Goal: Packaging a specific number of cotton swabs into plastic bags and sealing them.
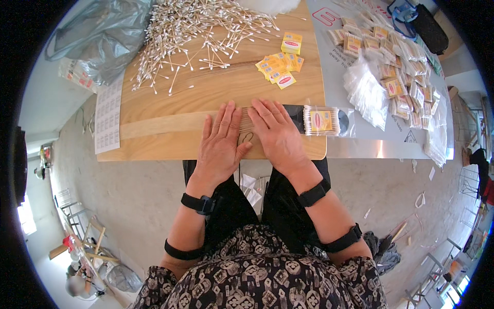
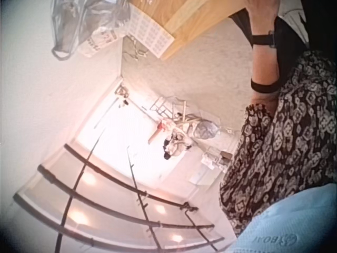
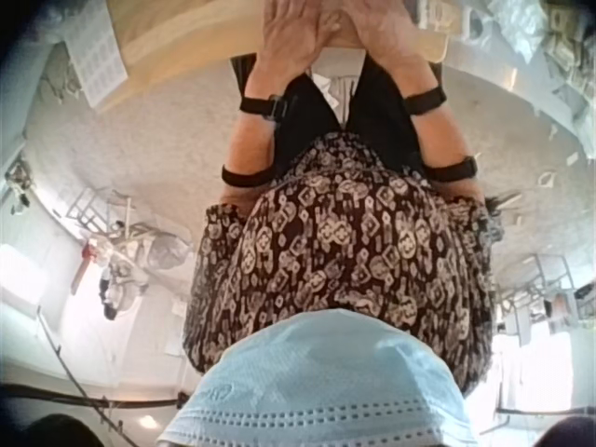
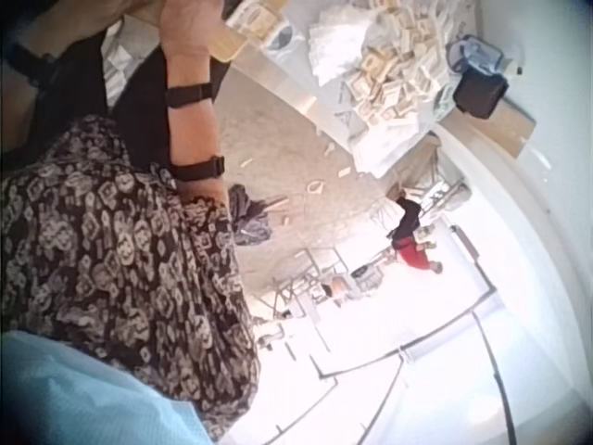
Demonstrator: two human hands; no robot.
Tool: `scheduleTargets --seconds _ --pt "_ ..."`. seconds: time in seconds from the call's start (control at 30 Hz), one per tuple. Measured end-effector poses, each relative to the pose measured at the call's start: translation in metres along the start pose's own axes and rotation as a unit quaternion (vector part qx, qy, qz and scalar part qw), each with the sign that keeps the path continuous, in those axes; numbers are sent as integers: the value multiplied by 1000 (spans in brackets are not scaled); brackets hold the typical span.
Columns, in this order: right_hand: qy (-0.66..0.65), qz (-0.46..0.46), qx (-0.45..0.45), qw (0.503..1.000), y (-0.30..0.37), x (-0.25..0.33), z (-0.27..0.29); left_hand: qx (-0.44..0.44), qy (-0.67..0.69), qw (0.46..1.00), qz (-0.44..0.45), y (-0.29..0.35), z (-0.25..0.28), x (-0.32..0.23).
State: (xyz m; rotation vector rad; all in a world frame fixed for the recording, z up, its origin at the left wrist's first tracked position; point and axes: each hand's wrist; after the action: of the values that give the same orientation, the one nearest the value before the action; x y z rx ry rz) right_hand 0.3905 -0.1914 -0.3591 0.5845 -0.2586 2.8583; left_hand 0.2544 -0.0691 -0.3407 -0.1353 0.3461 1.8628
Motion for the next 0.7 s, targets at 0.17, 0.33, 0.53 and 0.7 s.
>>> scheduleTargets --seconds 0.17,0.33,0.53,0.7 --pt "42 -35 67 996 8 15 8 5 17 1000 -6 1 2 2" --pt "23 -41 83 995 9 13 6 -10 27 1000 -6 3 0 -1" --pt "47 -89 40 994 35 -2 37 12 8 1000 10 3 -2 -4" --pt "67 -181 -10 981 73 -41 56 -4 14 1000 -12 -6 -8 -20"
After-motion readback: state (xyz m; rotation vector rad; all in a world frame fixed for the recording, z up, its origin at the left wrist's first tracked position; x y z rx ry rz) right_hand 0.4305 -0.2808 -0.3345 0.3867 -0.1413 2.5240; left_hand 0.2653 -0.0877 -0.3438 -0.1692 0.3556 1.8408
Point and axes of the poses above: each hand's wrist, its own y-axis away from the middle knuckle, its own z-axis out of the back of the hand, x = y × z, and after that the axes turned 12 degrees about x, right-handed
